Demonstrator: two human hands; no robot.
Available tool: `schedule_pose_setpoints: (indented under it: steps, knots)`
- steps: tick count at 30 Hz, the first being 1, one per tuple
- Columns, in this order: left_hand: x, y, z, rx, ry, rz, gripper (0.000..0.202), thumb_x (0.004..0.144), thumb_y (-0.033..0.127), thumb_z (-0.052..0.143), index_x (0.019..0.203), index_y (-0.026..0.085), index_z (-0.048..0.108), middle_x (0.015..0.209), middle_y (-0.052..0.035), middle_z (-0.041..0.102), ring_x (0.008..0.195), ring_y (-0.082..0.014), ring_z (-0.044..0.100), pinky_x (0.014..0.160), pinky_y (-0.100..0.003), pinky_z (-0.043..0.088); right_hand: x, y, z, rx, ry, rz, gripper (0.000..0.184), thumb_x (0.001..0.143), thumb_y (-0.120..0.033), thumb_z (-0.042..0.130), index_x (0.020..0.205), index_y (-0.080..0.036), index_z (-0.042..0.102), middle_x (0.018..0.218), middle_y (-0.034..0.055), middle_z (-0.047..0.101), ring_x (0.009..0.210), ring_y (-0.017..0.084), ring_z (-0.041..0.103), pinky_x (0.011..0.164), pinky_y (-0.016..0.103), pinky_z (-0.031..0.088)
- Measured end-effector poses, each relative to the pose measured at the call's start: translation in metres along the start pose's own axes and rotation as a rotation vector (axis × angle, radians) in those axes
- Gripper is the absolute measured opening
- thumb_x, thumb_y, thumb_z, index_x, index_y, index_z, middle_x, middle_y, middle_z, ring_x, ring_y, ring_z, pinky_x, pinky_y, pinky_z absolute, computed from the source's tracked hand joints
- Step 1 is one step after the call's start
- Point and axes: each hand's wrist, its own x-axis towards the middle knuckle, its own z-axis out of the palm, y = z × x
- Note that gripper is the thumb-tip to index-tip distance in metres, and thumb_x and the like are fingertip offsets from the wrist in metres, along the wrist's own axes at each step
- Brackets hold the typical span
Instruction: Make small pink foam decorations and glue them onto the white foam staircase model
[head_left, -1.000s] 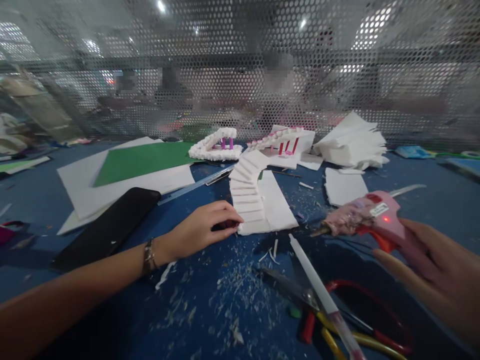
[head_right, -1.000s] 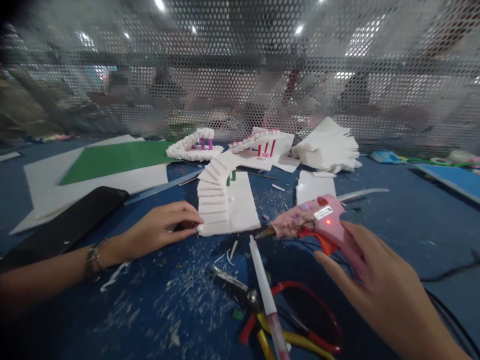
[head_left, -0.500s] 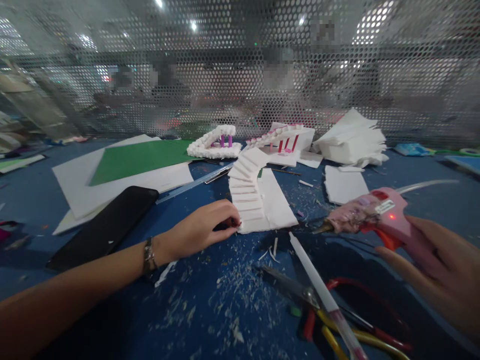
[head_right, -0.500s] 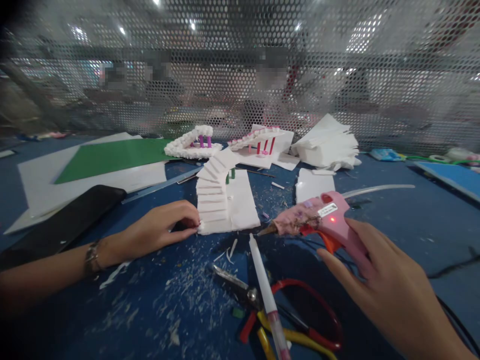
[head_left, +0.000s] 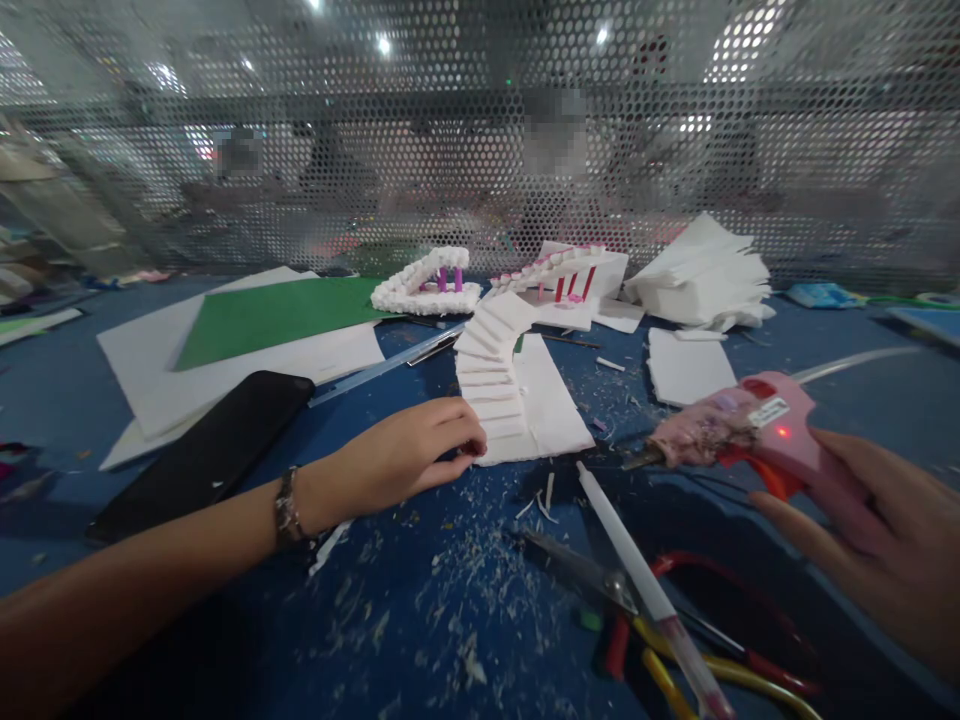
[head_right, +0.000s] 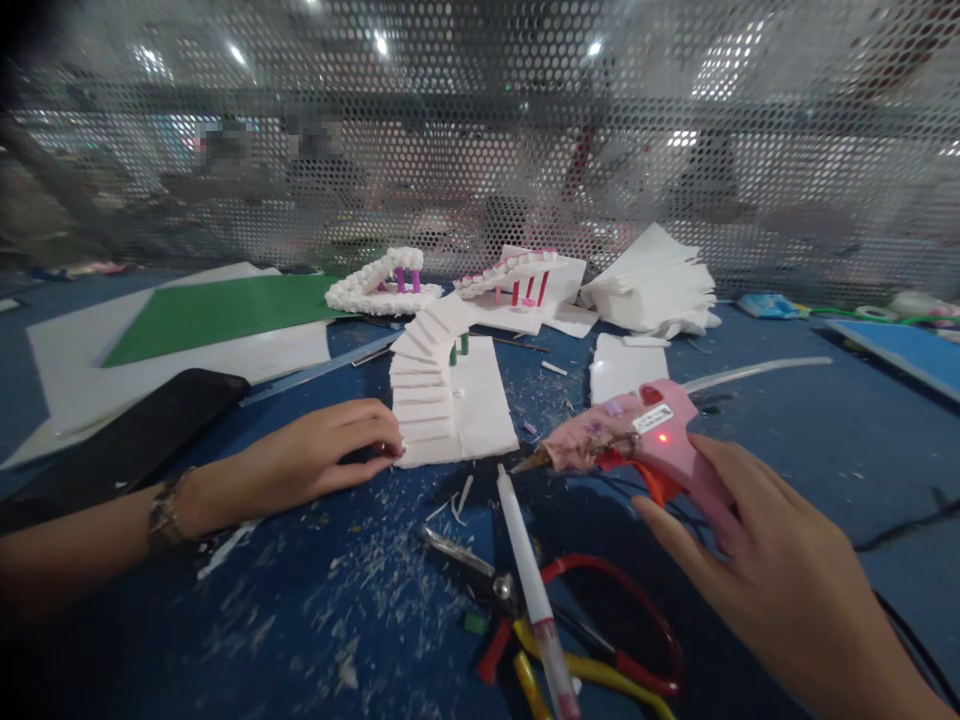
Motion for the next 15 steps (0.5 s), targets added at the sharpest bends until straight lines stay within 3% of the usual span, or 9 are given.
schedule_pose_setpoints:
  steps: [8,15]
  knots:
    - [-0.010,-0.006,-0.009,0.168,0.096,0.083,0.026,0.085,0.024,0.036,0.104,0.018,0.052,0.102,-0.0066,0.054,0.092,-0.0184,0.045,0.083,-0.032,0.033,-0.003,0.004,0.003,0.009,0.027,0.017,0.027,0.077,-0.043,0.040,0.091,-0.021,0.044,0.072,0.0062,0.057,0.054,0.021,0.054,0.044,0.028,0.038]
    - [-0.025,-0.018,-0.002,0.303,-0.015,0.153,0.046,0.082,0.046,0.033,0.124,0.025,0.036,0.121,-0.0063,0.045,0.103,-0.0240,0.040,0.089,-0.036,0.023,-0.001,0.001,0.001,-0.046,-0.012,0.021,0.032,0.076,-0.046,0.040,0.092,-0.019,0.045,0.069,0.0068,0.056,0.048,0.019,0.050,0.038,0.026,0.035]
